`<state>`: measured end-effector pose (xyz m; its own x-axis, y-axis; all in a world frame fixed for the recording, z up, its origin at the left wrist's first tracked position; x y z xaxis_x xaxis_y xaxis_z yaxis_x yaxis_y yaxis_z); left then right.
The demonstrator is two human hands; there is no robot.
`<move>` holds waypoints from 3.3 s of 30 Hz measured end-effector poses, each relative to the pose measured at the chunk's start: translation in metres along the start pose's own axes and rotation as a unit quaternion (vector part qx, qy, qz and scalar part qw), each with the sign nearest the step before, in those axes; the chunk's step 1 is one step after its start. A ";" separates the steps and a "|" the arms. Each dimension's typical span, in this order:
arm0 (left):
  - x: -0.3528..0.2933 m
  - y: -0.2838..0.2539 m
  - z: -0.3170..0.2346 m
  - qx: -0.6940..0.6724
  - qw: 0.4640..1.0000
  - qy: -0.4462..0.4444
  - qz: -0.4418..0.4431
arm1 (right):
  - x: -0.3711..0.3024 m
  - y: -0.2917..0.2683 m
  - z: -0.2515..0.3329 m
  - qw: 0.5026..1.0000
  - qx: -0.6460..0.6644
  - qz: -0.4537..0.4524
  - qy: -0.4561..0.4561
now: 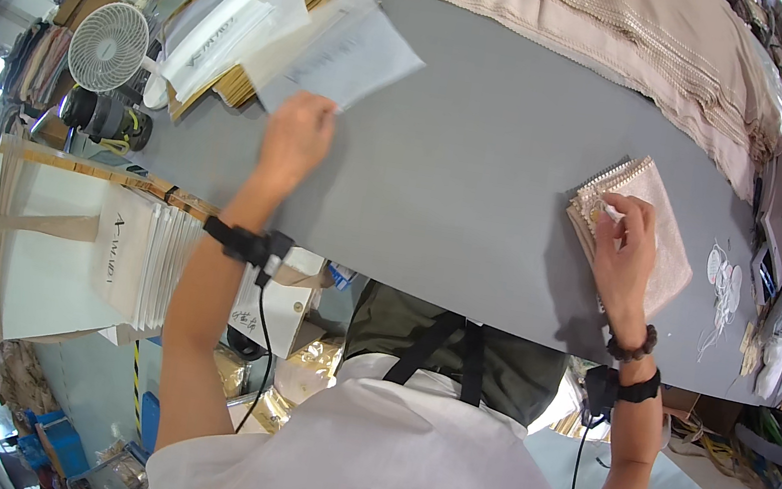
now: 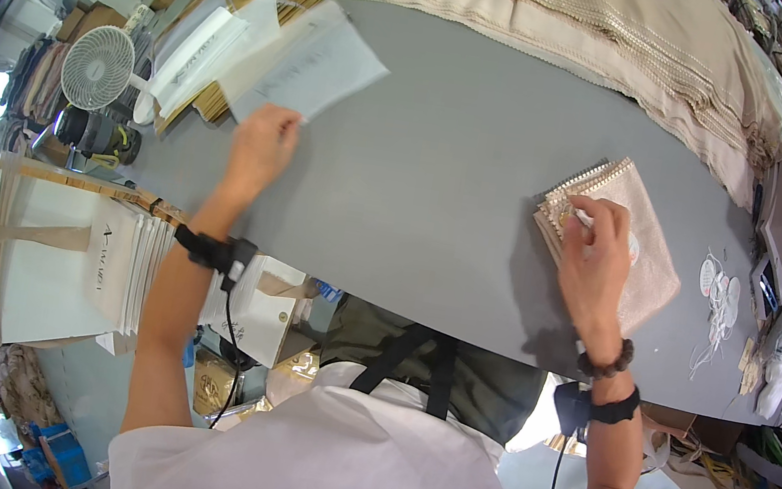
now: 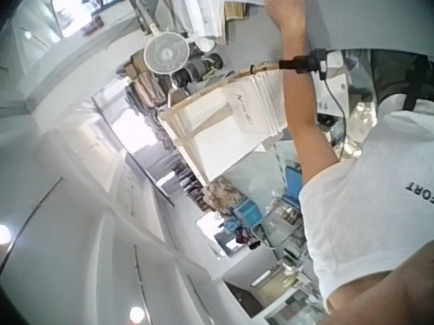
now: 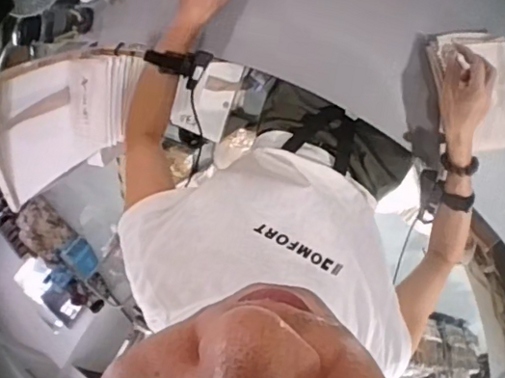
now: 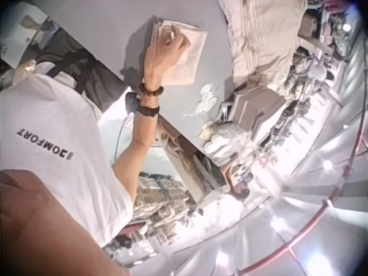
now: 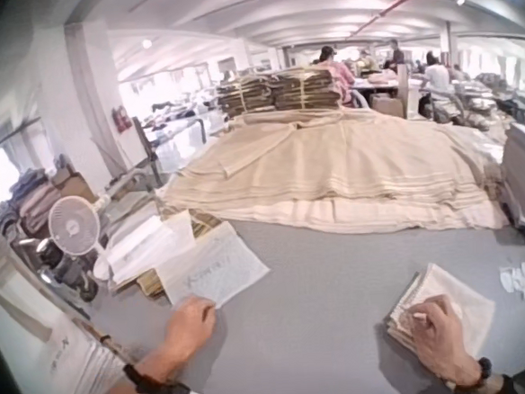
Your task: The person repeatedly folds beige fabric pieces with decorative trim, attaches a tag, and places each item into a clear plastic bag. The person then stacks the packaged items on a nearby rack.
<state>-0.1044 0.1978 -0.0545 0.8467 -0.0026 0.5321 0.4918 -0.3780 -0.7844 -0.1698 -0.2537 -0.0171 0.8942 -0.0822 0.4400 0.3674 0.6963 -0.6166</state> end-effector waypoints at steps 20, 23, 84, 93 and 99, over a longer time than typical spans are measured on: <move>-0.021 0.014 -0.103 -0.108 0.987 0.055 0.106 | 0.000 0.144 0.087 0.938 -0.072 0.185 -0.283; -0.015 0.004 -0.081 -0.085 0.989 0.007 0.118 | 0.006 0.098 0.062 0.949 -0.042 0.177 -0.257; -0.017 -0.002 -0.190 -0.289 0.951 0.085 -0.073 | -0.021 0.114 0.050 0.932 0.045 0.306 -0.190; -0.086 0.019 -0.170 -0.387 0.850 -0.274 0.230 | 0.015 0.125 0.041 0.984 0.024 0.086 -0.152; -0.091 0.020 -0.174 -0.431 0.826 -0.262 0.253 | 0.050 0.195 0.050 0.973 -0.098 0.207 -0.038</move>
<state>-0.2071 0.0295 -0.0627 0.9822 -0.0456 -0.1823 -0.0870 -0.9702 -0.2260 -0.0660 -0.0862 -0.0822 0.9572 0.2340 0.1704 0.0291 0.5080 -0.8609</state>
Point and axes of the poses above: each hand's wrist, its own x-axis towards the middle knuckle, its own y-axis out of the palm, z = x × y, the point moved 3 cm from there along x, towards the middle knuckle, and after that the axes turned 9 degrees about -z, right-handed, at the moved point
